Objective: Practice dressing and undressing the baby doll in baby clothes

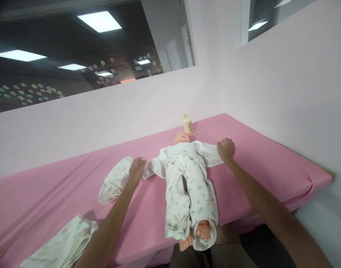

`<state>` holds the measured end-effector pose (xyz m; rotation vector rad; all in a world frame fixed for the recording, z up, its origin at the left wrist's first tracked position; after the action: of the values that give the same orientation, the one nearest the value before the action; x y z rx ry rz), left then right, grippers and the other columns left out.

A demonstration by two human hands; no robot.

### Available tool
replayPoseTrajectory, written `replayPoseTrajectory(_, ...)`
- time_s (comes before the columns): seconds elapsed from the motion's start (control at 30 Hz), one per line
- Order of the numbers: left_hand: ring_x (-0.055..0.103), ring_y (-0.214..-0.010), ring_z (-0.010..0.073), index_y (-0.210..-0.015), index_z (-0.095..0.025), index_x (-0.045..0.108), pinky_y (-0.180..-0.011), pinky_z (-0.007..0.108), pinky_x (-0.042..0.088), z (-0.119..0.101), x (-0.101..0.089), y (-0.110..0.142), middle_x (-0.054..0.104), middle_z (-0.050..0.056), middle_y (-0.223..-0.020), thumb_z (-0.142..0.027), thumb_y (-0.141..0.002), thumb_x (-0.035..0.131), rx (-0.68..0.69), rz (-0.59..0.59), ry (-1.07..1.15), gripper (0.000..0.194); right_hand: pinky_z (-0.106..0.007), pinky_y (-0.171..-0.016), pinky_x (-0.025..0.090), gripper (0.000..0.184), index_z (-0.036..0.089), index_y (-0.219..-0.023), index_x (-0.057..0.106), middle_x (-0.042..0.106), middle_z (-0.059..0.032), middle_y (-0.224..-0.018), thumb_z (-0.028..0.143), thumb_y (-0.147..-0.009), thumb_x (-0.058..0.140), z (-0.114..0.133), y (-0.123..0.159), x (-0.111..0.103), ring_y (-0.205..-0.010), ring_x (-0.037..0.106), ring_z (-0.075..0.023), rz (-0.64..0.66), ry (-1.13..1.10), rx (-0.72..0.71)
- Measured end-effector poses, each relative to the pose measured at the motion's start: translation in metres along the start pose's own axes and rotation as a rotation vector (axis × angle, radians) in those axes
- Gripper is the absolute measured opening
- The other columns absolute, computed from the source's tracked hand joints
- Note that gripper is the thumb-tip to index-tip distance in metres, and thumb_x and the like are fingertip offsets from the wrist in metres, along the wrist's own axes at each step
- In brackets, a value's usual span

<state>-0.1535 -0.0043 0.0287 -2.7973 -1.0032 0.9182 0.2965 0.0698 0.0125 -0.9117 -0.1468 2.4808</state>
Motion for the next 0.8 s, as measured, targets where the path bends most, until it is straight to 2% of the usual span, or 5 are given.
replayPoseTrajectory(0.13, 0.055, -0.115, 0.0231, -0.127, -0.019, 0.052, -0.097, 0.036, 0.042, -0.039, 0.034, 0.008, 0.055, 0.013, -0.129, -0.042, -0.086, 0.050, 0.208, 0.118, -0.169, 0.047, -0.037, -0.096, 0.036, 0.029, 0.012, -0.101, 0.061, 0.060, -0.0146, -0.111, 0.024, -0.084, 0.041, 0.051, 0.027, 0.018, -0.105, 0.052, -0.0252, 0.013, 0.007, -0.361)
replayPoseTrajectory(0.33, 0.051, -0.115, 0.0312, -0.123, -0.027, 0.058, -0.096, 0.049, 0.035, -0.057, 0.074, 0.028, 0.060, 0.012, -0.117, -0.040, -0.092, 0.041, 0.288, 0.067, -0.453, 0.038, -0.036, -0.102, 0.034, 0.036, 0.016, -0.119, 0.057, 0.059, -0.0104, -0.125, 0.030, -0.089, 0.043, 0.129, 0.062, 0.062, -0.118, 0.050, -0.0233, 0.337, 0.107, -0.714)
replayPoseTrajectory(0.47, 0.054, -0.106, 0.0280, -0.110, -0.021, 0.061, -0.087, 0.041, 0.038, -0.054, 0.076, 0.032, 0.063, 0.011, -0.109, -0.030, -0.094, 0.037, 0.337, -0.005, -0.490, 0.030, -0.035, -0.100, 0.038, 0.039, 0.015, -0.123, 0.055, 0.059, -0.0116, -0.127, 0.029, -0.089, 0.046, 0.186, 0.085, 0.101, -0.119, 0.052, -0.0229, 0.553, 0.346, -0.882)
replayPoseTrajectory(0.57, 0.056, -0.099, 0.0261, -0.100, -0.018, 0.060, -0.082, 0.038, 0.038, -0.050, 0.071, 0.030, 0.065, 0.010, -0.103, -0.023, -0.093, 0.038, 0.384, -0.019, -0.518, 0.023, -0.035, -0.092, 0.042, 0.031, 0.015, -0.110, 0.063, 0.065, -0.0131, -0.114, 0.022, -0.080, 0.057, 0.214, 0.106, 0.134, -0.109, 0.059, -0.0254, 0.696, 0.524, -0.986)
replayPoseTrajectory(0.8, 0.059, -0.097, 0.0266, -0.096, -0.018, 0.059, -0.083, 0.037, 0.037, -0.036, 0.059, 0.026, 0.067, 0.010, -0.097, -0.022, -0.092, 0.040, 0.486, -0.033, -0.663, 0.020, -0.048, -0.101, 0.035, 0.054, 0.017, -0.125, 0.055, 0.055, -0.0180, -0.130, 0.012, -0.072, 0.062, 0.214, 0.112, 0.164, -0.124, 0.049, -0.0315, 0.746, 0.650, -0.959)
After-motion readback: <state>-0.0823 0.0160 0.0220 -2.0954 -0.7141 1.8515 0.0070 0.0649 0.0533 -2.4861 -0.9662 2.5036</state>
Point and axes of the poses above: each hand's wrist, its own y-axis away from the middle knuckle, its own x-axis out of the palm, z = x × y, the point moved 5 cm from there along -y, towards the middle knuckle
